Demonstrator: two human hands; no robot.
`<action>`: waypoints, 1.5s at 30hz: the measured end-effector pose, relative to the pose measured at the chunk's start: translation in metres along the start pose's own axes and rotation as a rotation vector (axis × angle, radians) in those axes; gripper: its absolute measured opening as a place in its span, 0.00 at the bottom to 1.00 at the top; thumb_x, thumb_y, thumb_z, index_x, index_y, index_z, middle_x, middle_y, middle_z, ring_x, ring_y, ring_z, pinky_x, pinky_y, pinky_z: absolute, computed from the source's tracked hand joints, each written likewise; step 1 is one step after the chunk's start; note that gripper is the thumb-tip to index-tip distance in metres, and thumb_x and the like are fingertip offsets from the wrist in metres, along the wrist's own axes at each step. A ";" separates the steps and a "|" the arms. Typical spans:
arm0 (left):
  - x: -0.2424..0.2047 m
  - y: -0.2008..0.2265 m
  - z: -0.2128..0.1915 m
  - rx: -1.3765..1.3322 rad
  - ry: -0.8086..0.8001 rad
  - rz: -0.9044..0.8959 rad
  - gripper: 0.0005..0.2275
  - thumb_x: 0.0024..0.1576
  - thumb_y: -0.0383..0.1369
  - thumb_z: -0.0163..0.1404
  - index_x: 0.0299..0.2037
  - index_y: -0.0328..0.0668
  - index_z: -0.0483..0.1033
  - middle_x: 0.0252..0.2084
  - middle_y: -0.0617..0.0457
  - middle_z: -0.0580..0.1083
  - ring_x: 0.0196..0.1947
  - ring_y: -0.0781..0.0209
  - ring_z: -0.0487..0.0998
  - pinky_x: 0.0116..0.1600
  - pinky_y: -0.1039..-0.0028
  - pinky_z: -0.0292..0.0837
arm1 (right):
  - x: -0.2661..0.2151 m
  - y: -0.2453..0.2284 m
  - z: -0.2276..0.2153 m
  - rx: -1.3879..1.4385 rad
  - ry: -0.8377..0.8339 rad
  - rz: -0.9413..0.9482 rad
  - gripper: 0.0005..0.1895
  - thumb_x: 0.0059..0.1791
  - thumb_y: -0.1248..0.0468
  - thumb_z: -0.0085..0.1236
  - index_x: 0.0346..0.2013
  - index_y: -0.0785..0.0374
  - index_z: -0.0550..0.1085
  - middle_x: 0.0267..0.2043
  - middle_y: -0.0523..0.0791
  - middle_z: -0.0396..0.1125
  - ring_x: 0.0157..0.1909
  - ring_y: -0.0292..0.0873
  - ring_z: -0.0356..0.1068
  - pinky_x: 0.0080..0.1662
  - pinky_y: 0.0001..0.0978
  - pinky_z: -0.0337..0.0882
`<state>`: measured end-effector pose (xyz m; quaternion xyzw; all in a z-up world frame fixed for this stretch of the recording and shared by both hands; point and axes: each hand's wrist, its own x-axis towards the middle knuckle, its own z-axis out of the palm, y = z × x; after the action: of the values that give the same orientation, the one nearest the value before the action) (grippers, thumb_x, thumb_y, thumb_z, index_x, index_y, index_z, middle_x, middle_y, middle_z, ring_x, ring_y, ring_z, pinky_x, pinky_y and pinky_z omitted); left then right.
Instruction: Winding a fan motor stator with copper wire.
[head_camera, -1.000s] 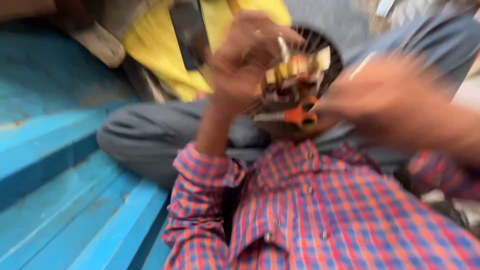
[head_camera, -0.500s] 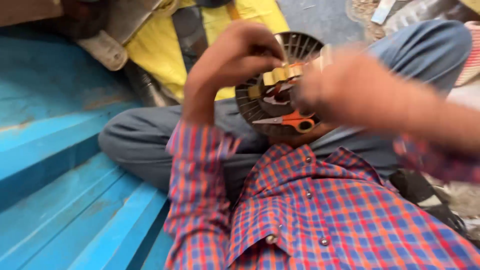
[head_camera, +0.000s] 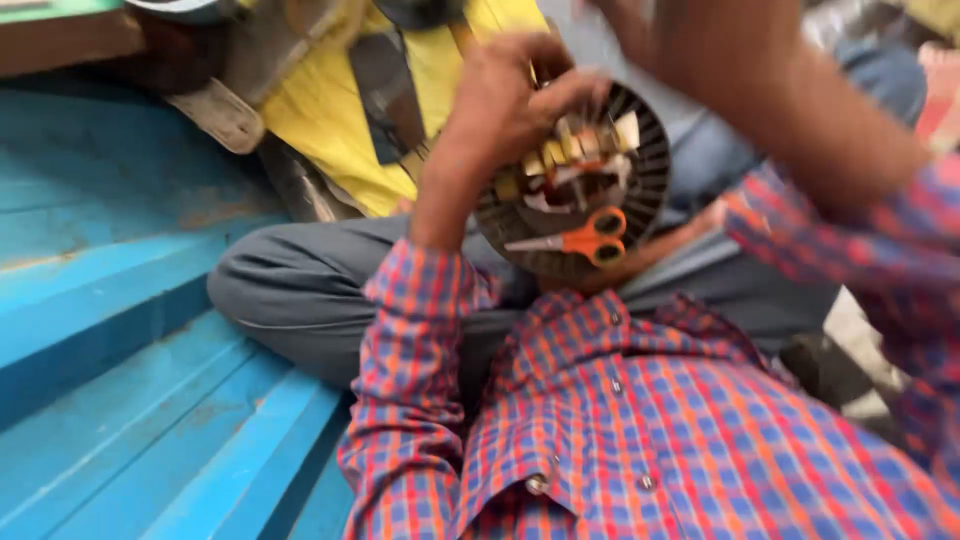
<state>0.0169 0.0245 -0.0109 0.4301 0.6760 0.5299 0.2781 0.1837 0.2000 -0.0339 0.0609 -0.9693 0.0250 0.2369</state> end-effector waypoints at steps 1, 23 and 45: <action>0.007 -0.007 -0.013 0.113 -0.221 -0.009 0.06 0.57 0.33 0.63 0.38 0.40 0.83 0.43 0.45 0.81 0.40 0.57 0.82 0.45 0.70 0.77 | 0.019 -0.026 -0.032 0.084 -0.103 0.035 0.06 0.52 0.59 0.62 0.38 0.57 0.78 0.32 0.44 0.67 0.34 0.43 0.70 0.36 0.34 0.69; -0.076 0.062 -0.076 -0.273 0.445 0.031 0.07 0.60 0.17 0.53 0.45 0.31 0.79 0.61 0.42 0.74 0.60 0.53 0.77 0.65 0.67 0.73 | -0.020 0.016 -0.022 0.543 0.123 0.693 0.19 0.43 0.61 0.71 0.48 0.60 0.80 0.52 0.49 0.74 0.53 0.52 0.73 0.51 0.42 0.73; -0.061 -0.034 -0.033 0.439 -0.089 -0.093 0.09 0.57 0.33 0.55 0.43 0.36 0.79 0.38 0.40 0.76 0.41 0.38 0.77 0.45 0.55 0.71 | -0.091 0.035 0.002 -0.075 0.313 1.019 0.59 0.47 0.61 0.68 0.81 0.66 0.38 0.84 0.61 0.32 0.86 0.62 0.33 0.81 0.47 0.39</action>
<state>0.0090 -0.0474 -0.0386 0.4715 0.7812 0.3374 0.2316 0.2585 0.2441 -0.0785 -0.4305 -0.8293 0.1111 0.3386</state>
